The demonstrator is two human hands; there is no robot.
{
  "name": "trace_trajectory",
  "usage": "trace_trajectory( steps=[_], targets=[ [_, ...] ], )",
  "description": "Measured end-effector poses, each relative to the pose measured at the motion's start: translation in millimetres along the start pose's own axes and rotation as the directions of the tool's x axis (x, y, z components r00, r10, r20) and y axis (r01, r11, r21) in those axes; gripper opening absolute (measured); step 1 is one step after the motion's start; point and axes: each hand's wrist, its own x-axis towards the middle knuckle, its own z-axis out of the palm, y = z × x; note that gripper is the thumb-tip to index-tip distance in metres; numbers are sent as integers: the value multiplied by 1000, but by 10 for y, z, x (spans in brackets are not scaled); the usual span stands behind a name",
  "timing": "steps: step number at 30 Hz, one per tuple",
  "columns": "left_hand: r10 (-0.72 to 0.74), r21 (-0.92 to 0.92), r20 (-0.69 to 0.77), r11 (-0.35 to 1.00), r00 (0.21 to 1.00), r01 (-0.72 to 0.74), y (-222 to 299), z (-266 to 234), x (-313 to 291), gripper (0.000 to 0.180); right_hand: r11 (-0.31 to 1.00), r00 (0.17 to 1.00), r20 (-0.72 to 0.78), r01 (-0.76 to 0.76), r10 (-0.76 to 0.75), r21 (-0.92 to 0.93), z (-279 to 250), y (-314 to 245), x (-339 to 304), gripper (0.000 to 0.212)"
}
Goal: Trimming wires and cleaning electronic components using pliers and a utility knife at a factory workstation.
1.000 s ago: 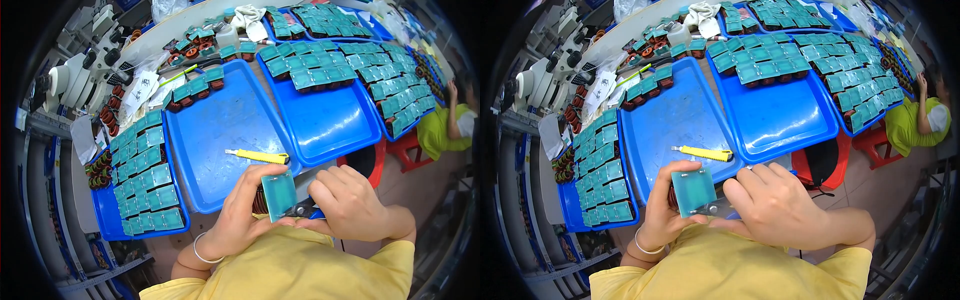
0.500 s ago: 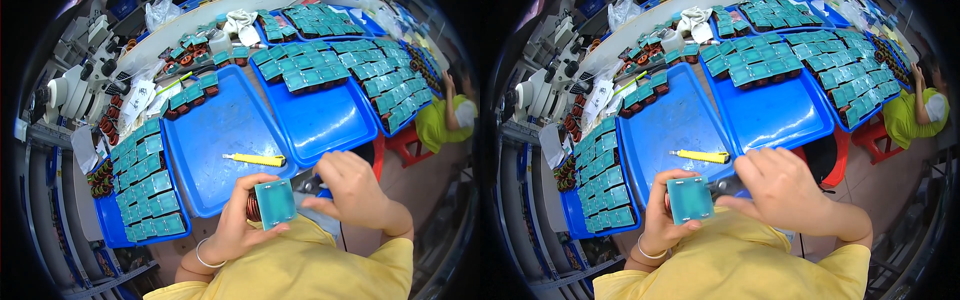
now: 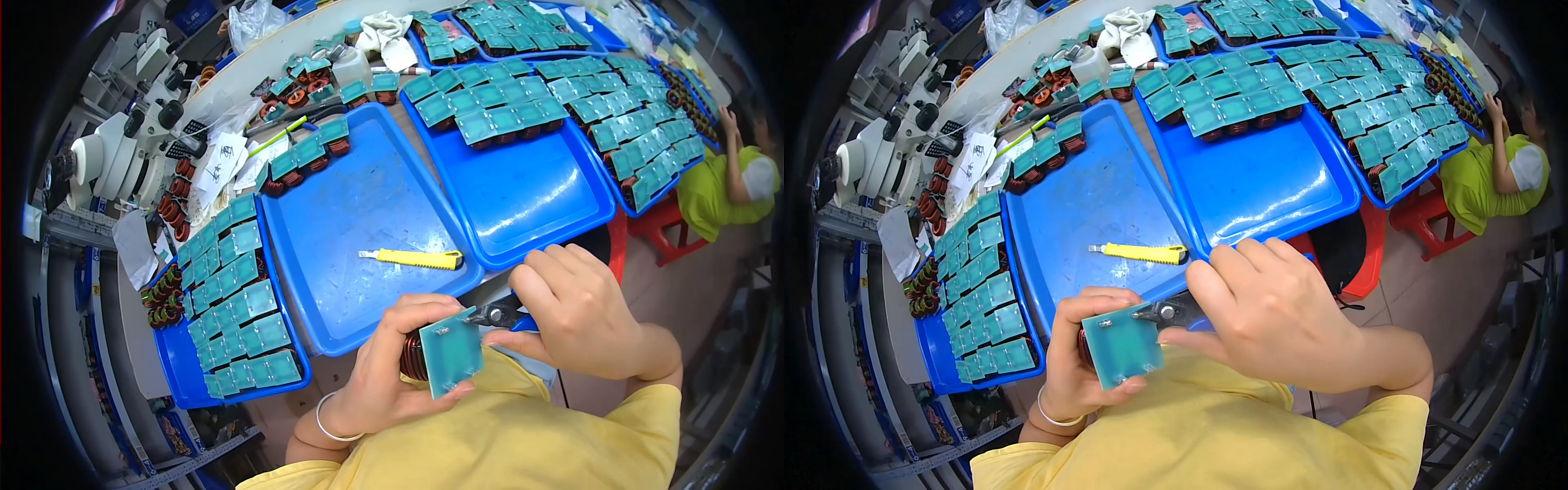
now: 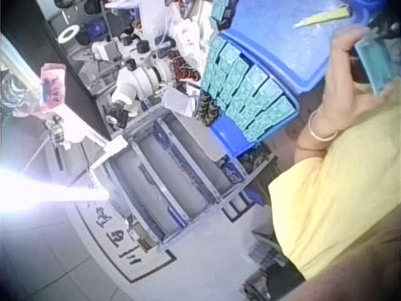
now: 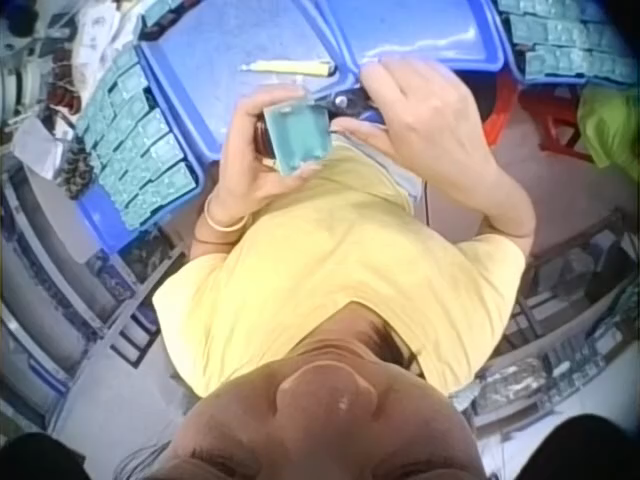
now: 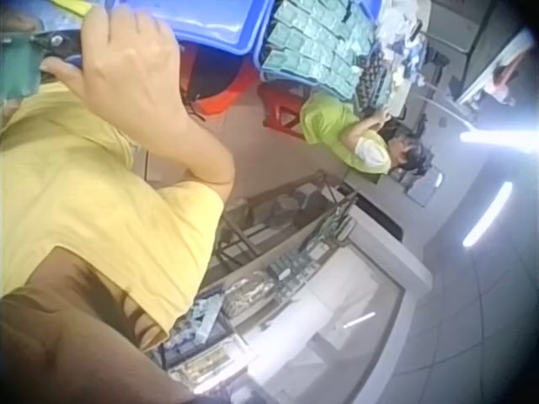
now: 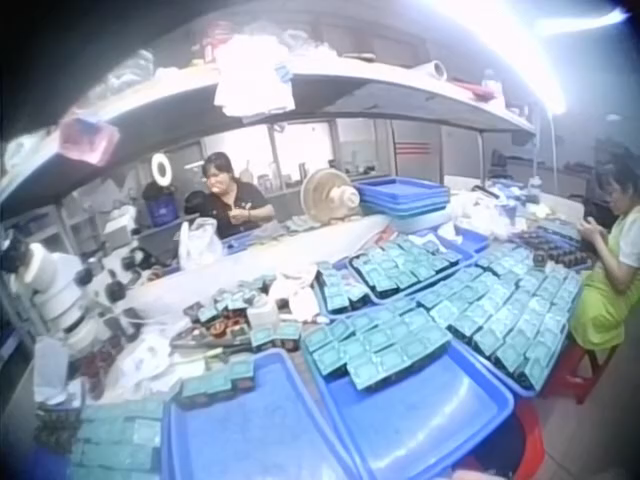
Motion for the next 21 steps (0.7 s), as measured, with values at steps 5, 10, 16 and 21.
trace_trajectory(
  steps=[5,10,16,21],
  targets=[
    [13,-9,15,1000,1000,-13,-14,-4,-4,66,1000,999,-21,29,-29,8,0,2,14,40],
    [-21,18,-12,1000,1000,21,-24,-9,-30,65,998,993,112,-30,24,55,89,11,-24,43],
    [-235,-91,55,967,970,239,6,-25,-49,67,968,987,147,-95,62,230,113,43,-34,44],
    [-458,-522,-28,765,888,378,64,83,4,79,944,993,61,-116,102,308,4,95,12,44]
  ],
)
